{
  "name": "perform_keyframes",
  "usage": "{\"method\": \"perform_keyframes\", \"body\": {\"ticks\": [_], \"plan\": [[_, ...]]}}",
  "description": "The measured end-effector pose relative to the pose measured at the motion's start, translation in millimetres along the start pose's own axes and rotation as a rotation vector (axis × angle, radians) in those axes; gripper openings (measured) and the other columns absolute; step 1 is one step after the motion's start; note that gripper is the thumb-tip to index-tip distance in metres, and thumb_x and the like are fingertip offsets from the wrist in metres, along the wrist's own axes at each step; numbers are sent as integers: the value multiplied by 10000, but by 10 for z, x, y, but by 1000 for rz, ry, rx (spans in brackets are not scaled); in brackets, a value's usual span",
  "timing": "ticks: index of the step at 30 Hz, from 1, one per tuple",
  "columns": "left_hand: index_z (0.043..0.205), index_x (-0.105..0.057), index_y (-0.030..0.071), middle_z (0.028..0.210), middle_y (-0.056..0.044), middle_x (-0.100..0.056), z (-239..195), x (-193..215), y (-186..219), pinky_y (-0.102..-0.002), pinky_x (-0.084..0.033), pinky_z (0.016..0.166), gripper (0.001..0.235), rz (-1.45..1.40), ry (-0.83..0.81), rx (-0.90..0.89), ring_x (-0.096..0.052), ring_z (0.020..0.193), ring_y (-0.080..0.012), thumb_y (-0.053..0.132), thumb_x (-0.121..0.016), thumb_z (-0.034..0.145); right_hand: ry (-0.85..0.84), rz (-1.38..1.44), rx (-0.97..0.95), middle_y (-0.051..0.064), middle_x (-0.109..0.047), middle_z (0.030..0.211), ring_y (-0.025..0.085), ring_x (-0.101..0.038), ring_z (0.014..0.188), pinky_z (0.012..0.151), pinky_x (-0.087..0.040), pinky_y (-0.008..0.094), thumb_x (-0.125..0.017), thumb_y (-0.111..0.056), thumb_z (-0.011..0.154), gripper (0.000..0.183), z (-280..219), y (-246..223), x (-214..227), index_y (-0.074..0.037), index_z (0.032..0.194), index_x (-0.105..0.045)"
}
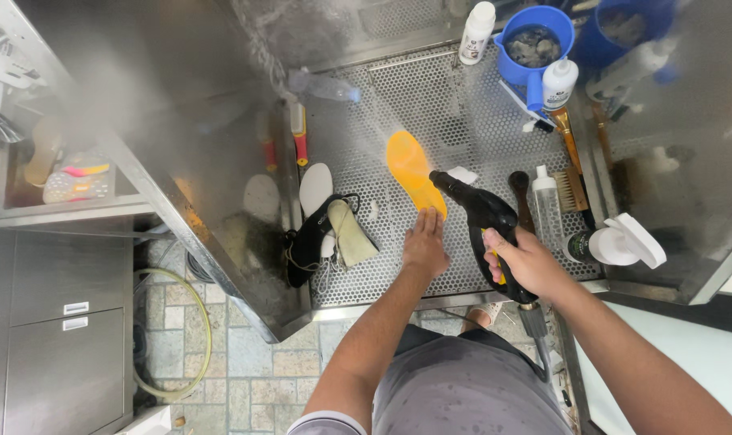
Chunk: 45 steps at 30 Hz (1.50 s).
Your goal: The person cleans a black sneaker and its components using a pressure washer and a sink faucet. They remove the insole and laces, rinse the shoe and parts in a sink, and then use a pressure washer to clean the insole, laces, and the shoe itself on a metal grate.
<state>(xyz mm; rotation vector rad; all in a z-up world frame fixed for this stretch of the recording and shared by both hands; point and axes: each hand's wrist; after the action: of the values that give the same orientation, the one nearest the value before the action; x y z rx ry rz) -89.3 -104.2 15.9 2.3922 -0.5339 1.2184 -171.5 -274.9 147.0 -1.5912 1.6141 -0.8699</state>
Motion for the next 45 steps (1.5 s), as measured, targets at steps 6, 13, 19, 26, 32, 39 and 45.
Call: {"method": "perform_keyframes", "body": {"ticks": [6,13,19,26,32,39,45], "plan": [[1633,-76,60,1726,-98,-20,-3,-20,3,-483,-248,1230,1007,-11,-4,6,-14,1589,-277,408,-666,895,33,-43,-67,72,-567,723,174,-568,598,560,-493,329,-526,-421,1026,422,51,-108,-28,-12,925,-527],[1635,-96,64,1726,-98,-31,12,-24,-13,-486,-264,1220,1006,-19,-2,4,-27,1592,-275,405,-678,889,36,-35,-16,51,-562,705,152,-561,596,559,-500,322,-537,-443,1003,412,147,-178,-84,-39,924,-544],[1633,-111,64,1724,-101,-46,27,2,-16,-484,-268,1217,1010,-22,-5,0,-32,1589,-277,413,-687,880,51,-11,-50,47,-561,700,162,-565,579,548,-492,328,-561,-438,994,402,316,-166,-140,-41,936,-533],[1634,-122,71,1724,-103,-56,41,-32,-32,-478,-277,1211,1018,-28,17,-2,-43,1590,-276,399,-700,864,52,-13,-22,64,-568,700,172,-571,568,540,-493,331,-566,-415,997,378,440,-165,-143,-41,944,-550],[1633,-129,76,1723,-99,-76,36,-10,-35,-475,-287,1206,1019,-41,10,0,-60,1587,-273,399,-704,857,19,17,-24,66,-567,718,178,-576,581,550,-493,336,-552,-419,1010,387,564,-142,-91,-38,941,-549],[1620,-123,51,1711,-122,-80,-29,5,-23,-490,-268,1211,1003,-36,38,-19,-58,1581,-292,400,-690,870,-42,-12,69,94,-667,853,195,-686,816,754,-562,336,-503,-421,1032,459,579,-153,-4,-4,1202,-597],[1609,-253,35,1696,-152,-163,57,-179,49,-522,-288,1217,844,-146,66,-7,-144,1564,-310,341,-639,924,-106,145,-29,57,-732,1040,174,-669,956,829,-536,338,-426,-378,1025,470,216,-102,249,-16,1278,-583]]}}
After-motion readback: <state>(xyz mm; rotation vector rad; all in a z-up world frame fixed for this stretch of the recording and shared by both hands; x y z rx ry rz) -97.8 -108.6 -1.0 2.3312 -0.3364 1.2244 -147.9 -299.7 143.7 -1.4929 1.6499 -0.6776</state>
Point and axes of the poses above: each hand's wrist, its own z-axis towards the middle knuckle, its own x-axis out of the back of the hand, y = z × x
